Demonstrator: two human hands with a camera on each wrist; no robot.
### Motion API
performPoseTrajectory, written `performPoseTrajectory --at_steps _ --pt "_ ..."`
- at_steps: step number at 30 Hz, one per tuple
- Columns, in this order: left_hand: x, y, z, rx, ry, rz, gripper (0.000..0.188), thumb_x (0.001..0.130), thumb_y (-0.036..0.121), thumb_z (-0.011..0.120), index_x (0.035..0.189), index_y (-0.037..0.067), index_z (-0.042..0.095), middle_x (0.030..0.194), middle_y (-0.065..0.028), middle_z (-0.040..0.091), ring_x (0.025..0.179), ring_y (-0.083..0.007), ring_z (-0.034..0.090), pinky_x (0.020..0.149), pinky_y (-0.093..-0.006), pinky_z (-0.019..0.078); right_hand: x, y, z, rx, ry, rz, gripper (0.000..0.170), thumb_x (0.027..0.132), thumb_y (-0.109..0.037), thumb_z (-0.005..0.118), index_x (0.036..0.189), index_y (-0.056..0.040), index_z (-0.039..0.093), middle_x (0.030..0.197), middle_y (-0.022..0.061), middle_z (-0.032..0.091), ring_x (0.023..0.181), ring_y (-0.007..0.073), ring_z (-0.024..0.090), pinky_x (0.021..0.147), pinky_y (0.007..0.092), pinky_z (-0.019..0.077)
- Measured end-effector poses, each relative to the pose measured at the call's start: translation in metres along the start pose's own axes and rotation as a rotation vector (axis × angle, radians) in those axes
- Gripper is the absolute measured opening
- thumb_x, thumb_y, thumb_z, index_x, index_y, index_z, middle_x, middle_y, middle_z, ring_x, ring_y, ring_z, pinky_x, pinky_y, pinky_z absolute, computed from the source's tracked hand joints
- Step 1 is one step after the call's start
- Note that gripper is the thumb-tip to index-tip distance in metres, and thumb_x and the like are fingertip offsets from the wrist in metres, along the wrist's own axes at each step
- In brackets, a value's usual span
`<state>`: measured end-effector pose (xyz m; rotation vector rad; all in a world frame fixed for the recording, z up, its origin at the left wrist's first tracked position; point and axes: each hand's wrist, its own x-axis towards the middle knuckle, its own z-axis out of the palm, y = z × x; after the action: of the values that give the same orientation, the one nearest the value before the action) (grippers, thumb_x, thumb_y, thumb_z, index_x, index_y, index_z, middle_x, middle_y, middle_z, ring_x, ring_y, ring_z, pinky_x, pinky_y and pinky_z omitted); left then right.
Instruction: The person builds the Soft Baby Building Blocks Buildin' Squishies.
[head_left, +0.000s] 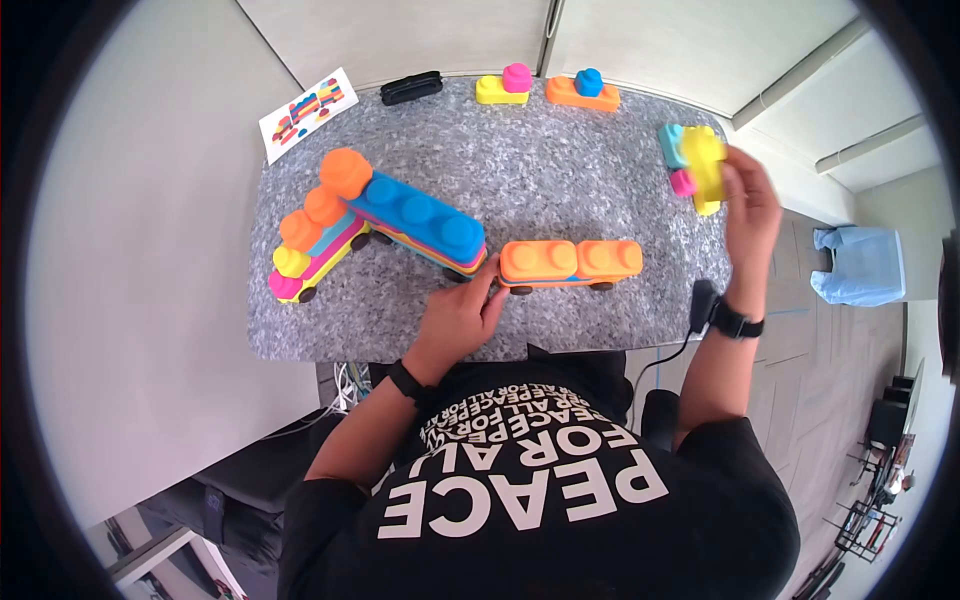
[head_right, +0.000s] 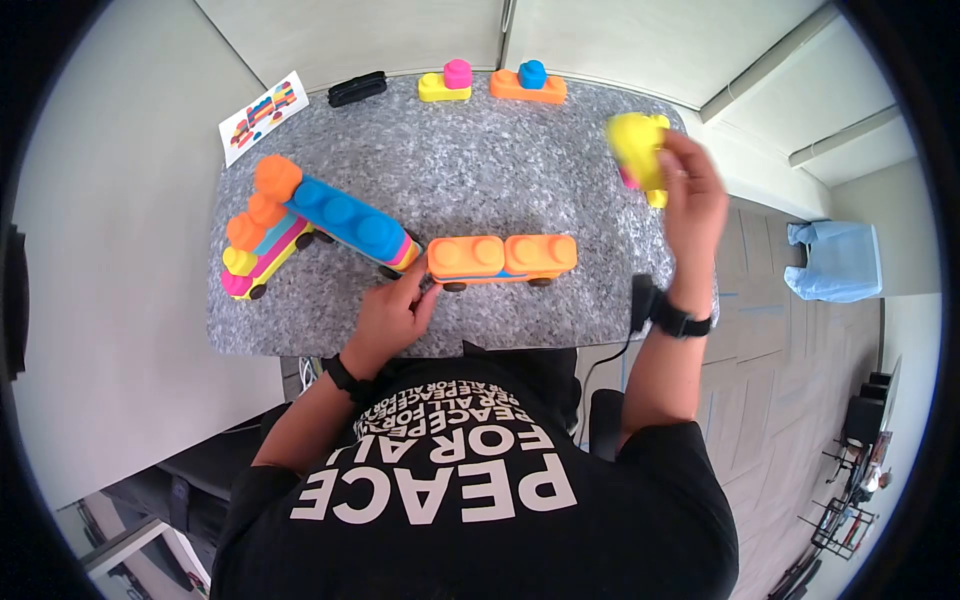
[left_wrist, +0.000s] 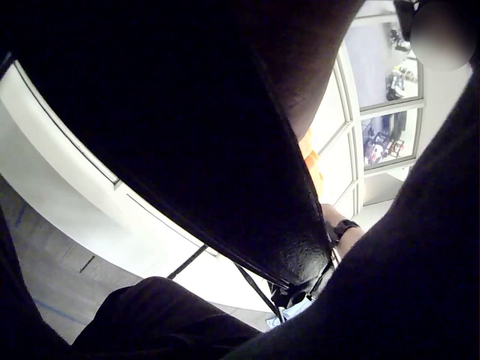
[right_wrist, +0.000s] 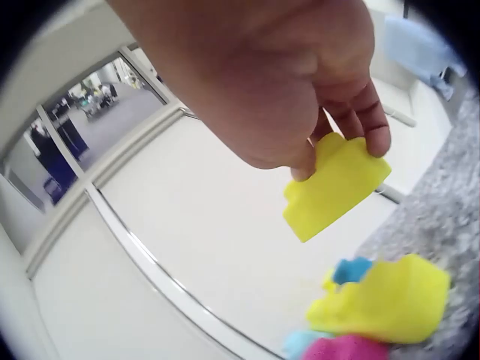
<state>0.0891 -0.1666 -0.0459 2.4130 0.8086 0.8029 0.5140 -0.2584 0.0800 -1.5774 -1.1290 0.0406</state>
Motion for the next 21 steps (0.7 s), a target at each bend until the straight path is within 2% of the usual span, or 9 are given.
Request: performPoseTrajectory --at_steps 1,2,3,4,5,11,17,21 --pt "0.0 0.0 0.001 0.004 -0.004 0.0 0.056 0.106 0.023 0.081 0.156 0.003 0.066 0.078 -0.011 0.077 0.065 -0.0325 0.077 0.059 -0.046 0.06 -0.019 -0.032 0.019 0.021 -0.11 0.032 0.026 0.116 -0.007 0.071 0.141 -0.001 0.077 0.127 0.0082 0.084 0.111 0.0128 0.078 0.095 0.0318 0.0637" --pt "-0.001 -0.001 0.001 0.009 -0.007 0.0 0.056 0.107 0.023 0.081 0.156 0.003 0.066 0.078 -0.0111 0.077 0.065 -0.0324 0.077 0.059 -0.0459 0.0601 -0.035 -0.062 0.034 -0.037 -0.26 0.07 0.025 0.113 -0.006 0.074 0.137 -0.0034 0.078 0.127 0.0082 0.085 0.112 0.0168 0.08 0.096 0.0329 0.0635" --pt "-0.001 -0.002 0.001 0.016 -0.009 -0.001 0.056 0.107 0.024 0.081 0.156 0.003 0.066 0.078 -0.0111 0.077 0.065 -0.0323 0.077 0.059 -0.0458 0.0601 -0.044 -0.084 0.051 -0.062 -0.361 -0.099 0.025 0.107 -0.005 0.079 0.131 -0.0056 0.08 0.127 0.0099 0.085 0.114 0.0233 0.082 0.098 0.0361 0.0636" --pt "0.0 -0.001 0.0 0.019 -0.008 0.006 0.056 0.107 0.024 0.081 0.156 0.003 0.066 0.078 -0.0112 0.077 0.065 -0.0323 0.077 0.059 -0.0457 0.0602 -0.051 -0.097 0.068 0.028 -0.425 -0.261 0.024 0.103 -0.005 0.082 0.127 -0.0059 0.08 0.127 0.0118 0.085 0.115 0.029 0.082 0.099 0.0403 0.0634" --pt "0.0 -0.001 0.0 0.023 -0.007 0.011 0.056 0.107 0.024 0.081 0.156 0.003 0.065 0.078 -0.0112 0.077 0.065 -0.0322 0.077 0.059 -0.0455 0.0602 -0.059 -0.107 0.08 0.055 -0.47 -0.273 0.02 0.102 -0.006 0.083 0.122 -0.0053 0.079 0.126 0.0123 0.084 0.113 0.0317 0.081 0.098 0.0427 0.0635" --pt "0.0 -0.002 0.001 0.009 0.011 0.02 0.057 0.107 0.024 0.081 0.157 0.003 0.065 0.078 -0.0115 0.077 0.065 -0.0324 0.077 0.059 -0.0457 0.0604 -0.072 -0.101 0.105 0.016 -0.583 -0.353 0.017 0.101 -0.011 0.085 0.115 -0.0065 0.077 0.129 0.0123 0.082 0.116 0.0377 0.077 0.098 0.0465 0.0633" --pt "-0.001 -0.003 0.003 0.004 0.003 0.004 0.058 0.107 0.024 0.081 0.158 0.002 0.064 0.078 -0.0122 0.077 0.066 -0.0331 0.078 0.06 -0.0466 0.061 -0.08 -0.101 0.108 0.052 -0.59 -0.299 0.025 0.099 -0.015 0.088 0.12 -0.0092 0.076 0.129 0.0114 0.082 0.118 0.0383 0.077 0.098 0.0465 0.0635" --pt "-0.002 -0.004 0.003 0.014 0.002 0.01 0.059 0.107 0.023 0.081 0.158 0.001 0.064 0.078 -0.0126 0.077 0.066 -0.0333 0.078 0.061 -0.0468 0.0614 -0.084 -0.101 0.112 0.033 -0.605 -0.269 0.024 0.098 -0.016 0.089 0.117 -0.0102 0.076 0.128 0.0104 0.082 0.117 0.038 0.078 0.098 0.0468 0.0638"
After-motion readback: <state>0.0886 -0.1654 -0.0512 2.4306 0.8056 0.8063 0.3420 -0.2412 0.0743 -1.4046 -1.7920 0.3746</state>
